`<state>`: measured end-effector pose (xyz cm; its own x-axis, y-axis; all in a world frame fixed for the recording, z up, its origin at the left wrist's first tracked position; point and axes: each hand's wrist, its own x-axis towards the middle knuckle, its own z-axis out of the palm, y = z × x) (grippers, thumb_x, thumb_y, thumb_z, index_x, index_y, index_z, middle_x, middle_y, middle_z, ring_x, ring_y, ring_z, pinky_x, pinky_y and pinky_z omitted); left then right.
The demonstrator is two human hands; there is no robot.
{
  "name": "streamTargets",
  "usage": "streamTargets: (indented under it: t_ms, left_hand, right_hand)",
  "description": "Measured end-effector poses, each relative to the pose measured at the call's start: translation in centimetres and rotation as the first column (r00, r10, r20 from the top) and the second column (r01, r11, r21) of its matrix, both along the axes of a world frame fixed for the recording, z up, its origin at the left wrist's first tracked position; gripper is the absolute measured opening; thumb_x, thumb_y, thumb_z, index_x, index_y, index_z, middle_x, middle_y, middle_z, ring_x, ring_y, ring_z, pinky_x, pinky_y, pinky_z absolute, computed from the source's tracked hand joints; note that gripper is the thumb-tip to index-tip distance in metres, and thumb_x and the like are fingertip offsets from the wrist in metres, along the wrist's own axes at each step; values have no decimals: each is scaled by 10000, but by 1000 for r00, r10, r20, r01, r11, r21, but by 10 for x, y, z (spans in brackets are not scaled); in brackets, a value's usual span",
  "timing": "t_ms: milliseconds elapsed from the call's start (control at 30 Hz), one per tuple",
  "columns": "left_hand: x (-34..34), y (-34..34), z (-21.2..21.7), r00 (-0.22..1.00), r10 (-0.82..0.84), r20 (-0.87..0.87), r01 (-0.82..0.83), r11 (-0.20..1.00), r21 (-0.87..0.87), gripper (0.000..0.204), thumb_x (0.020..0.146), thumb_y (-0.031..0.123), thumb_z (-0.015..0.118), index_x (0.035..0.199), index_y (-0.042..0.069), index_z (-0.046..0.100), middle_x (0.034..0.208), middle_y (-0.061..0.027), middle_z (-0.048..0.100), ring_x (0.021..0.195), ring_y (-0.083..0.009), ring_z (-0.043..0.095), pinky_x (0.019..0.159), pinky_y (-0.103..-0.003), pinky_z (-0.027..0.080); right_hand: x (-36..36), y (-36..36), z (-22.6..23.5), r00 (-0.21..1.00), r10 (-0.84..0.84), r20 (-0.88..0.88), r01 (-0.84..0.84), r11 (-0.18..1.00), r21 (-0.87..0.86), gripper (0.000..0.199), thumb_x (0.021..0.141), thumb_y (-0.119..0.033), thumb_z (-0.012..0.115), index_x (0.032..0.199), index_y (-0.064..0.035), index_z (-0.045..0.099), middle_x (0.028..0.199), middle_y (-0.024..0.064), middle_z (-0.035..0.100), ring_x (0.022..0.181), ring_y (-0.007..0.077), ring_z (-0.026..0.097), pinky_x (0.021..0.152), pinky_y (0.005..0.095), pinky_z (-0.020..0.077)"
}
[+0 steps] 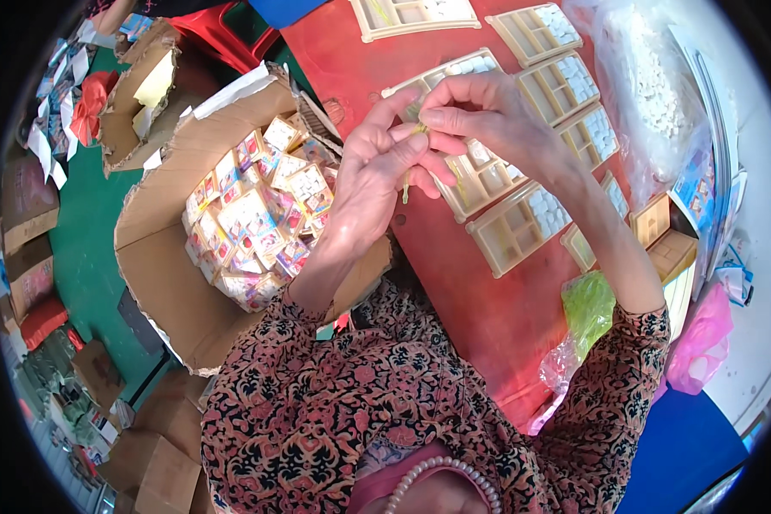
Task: Sorting and packaging small items into plastic trays, sachets, and larger bags at a workshop station.
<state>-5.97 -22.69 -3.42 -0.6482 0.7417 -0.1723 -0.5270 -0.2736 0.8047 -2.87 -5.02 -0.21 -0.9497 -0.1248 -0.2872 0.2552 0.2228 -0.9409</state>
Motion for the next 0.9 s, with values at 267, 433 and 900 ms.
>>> streamTargets:
  t_ms: [267,433,900]
  left_hand:
    - [-1,15,-1,1000,-19,-13,19,1000,23,368,939,168,467,1241,-41,443,964,-172,653,638,-128,600,499,-208,460]
    - [0,9,-6,998,19,53,-16,998,-68,242,947,140,458,1138,18,545,914,-173,667,563,-87,542,446,-184,381]
    - [6,21,-3,995,9,98,-7,1000,-21,267,966,162,431,1138,-13,537,878,-129,651,506,-74,439,424,-180,308]
  right_hand:
    - [2,22,2,993,-121,-10,121,992,-23,210,874,-212,591,921,-18,656,745,-20,595,719,37,522,645,205,417]
    - [-5,70,16,934,-292,-204,317,943,100,162,876,-187,585,889,-39,648,752,-32,599,692,36,513,648,206,416]
    - [-44,152,-41,521,467,-715,543,465,699,185,799,12,487,913,-72,607,769,100,565,680,304,517,636,372,422]
